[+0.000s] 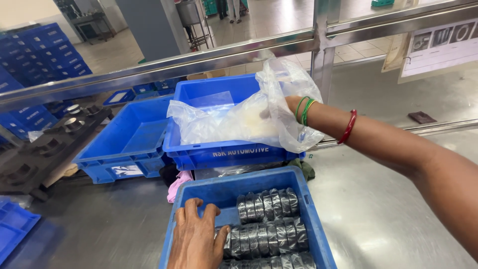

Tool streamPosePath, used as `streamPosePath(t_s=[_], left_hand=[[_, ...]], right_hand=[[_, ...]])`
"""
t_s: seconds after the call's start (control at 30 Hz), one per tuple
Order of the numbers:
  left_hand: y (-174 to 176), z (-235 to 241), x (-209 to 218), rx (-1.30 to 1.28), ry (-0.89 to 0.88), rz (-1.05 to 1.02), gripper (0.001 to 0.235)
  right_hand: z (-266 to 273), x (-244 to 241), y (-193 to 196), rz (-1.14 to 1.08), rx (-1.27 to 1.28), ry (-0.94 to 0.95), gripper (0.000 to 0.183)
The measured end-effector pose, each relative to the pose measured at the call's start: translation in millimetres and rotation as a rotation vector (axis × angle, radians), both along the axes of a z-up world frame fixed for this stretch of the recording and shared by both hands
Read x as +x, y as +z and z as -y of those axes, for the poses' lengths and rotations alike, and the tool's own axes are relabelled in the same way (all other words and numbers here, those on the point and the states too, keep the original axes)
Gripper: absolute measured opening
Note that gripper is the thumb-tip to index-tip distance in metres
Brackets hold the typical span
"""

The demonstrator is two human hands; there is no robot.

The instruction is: Manually packing circular metal rings or bearings into plastic bags and organizing them into storage bins on a metal workbench.

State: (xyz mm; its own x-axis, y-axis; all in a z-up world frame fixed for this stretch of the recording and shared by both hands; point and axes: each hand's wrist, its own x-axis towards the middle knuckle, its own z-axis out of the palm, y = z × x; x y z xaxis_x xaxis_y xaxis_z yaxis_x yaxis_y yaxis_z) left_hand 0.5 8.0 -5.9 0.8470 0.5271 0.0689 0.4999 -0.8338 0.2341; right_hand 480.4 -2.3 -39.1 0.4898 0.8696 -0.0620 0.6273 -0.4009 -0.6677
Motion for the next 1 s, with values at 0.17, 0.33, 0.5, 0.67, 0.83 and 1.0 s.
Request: streamPosePath(t_s=[0.17, 0.33, 0.5, 0.67, 0.83, 1.0], left_hand=[[0, 2, -1, 0.016, -0.031, 0.035, 0.048], [5, 2, 1, -0.016, -0.015, -0.032, 0.047], [-4, -4, 1, -0.015, -0.026, -0.055, 0.047], [-10, -8, 3, 0.002, -0.025, -0.058, 0.047], [-43, -33, 8, 0.048, -0.081, -0.026, 0.048], [-83, -63, 10, 0.175, -0.259, 0.227, 0.046]], right_hand=[[29, 11, -1, -0.389, 0.072, 0.106, 0.045], [58, -30, 48, 0.725, 0.174, 0.362, 0.042], [101, -90, 107, 0.84, 0.235, 0.346, 0.032], [175, -107, 117, 0.847, 0.397, 0.149, 0.018], [279, -130, 114, 0.629, 0.639, 0.04, 0.024], [390, -160, 54, 0.202, 0.607, -0.237, 0.037]])
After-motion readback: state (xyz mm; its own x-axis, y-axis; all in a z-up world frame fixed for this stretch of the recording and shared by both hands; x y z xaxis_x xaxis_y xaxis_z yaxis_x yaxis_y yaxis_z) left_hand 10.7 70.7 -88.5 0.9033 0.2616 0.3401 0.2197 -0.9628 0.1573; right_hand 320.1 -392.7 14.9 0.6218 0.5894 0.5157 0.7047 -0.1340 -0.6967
